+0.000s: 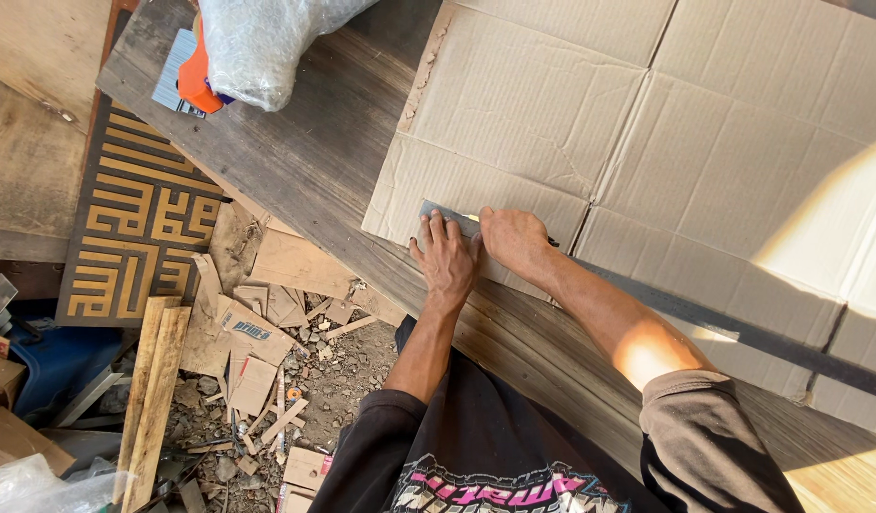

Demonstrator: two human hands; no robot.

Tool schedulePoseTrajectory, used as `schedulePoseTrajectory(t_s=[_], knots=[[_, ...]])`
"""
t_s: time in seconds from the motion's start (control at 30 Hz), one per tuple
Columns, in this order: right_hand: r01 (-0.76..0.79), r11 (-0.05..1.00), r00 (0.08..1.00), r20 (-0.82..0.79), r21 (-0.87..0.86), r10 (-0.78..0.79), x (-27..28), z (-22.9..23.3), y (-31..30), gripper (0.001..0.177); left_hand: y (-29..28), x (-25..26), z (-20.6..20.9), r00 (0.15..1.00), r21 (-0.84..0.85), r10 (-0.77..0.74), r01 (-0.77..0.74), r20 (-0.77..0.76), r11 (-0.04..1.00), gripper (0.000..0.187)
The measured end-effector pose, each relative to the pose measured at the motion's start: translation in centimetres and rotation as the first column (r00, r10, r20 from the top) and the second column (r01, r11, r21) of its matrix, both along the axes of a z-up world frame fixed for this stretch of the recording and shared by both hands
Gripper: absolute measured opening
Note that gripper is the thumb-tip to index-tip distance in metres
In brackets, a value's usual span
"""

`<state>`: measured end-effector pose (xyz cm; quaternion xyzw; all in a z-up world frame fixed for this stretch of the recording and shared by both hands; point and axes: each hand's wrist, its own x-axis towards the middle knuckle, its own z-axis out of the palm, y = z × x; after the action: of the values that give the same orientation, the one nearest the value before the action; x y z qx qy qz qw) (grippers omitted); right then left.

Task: The person uses a metal ruler and a utility knife to score and cut a large piece of cardboard on a wooden workbench. They repeatedly reposition the ruler to create straight cuts across the cardboard surface.

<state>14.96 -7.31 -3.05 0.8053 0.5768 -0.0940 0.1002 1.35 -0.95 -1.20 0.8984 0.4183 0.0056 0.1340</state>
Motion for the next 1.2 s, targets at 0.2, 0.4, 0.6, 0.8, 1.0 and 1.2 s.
schedulePoseTrajectory(t_s=[0.2, 0.4, 0.6, 0.8, 1.0, 1.2], knots=[[-0.027, 0.998, 0.995, 0.101, 0.062, 0.020, -0.2, 1.5, -1.1, 0.025, 0.1, 0.3, 0.6, 0.999, -0.071, 0.043, -0.041, 0.033, 0.997, 0.064], [-0.018, 0.997, 0.992, 0.125, 0.070, 0.009, 0.1, 0.5, -2.5, 0.025, -0.2, 0.3, -0.3, 0.997, -0.022, 0.061, -0.060, 0.056, 0.998, 0.063], [0.023, 0.999, 0.998, 0.053, 0.046, -0.025, 0.6, 2.1, -4.1, 0.027, -0.3, 0.4, 0.5, 0.997, -0.088, 0.074, -0.072, 0.023, 0.994, 0.064], [-0.012, 0.999, 0.997, 0.080, 0.039, 0.009, 1.0, 3.3, -4.8, 0.025, -0.4, 0.5, 0.6, 0.997, -0.083, 0.079, -0.077, 0.022, 0.994, 0.064], [0.003, 1.000, 0.999, 0.044, -0.006, -0.003, 1.2, 4.7, -5.9, 0.023, -0.6, 0.4, 0.2, 0.996, -0.035, 0.083, -0.082, 0.022, 0.996, 0.060], [0.047, 0.999, 0.999, -0.016, -0.024, -0.048, 1.3, 7.0, -6.9, 0.027, -0.8, 0.7, 0.8, 0.996, -0.048, 0.086, -0.086, 0.002, 0.995, 0.058]])
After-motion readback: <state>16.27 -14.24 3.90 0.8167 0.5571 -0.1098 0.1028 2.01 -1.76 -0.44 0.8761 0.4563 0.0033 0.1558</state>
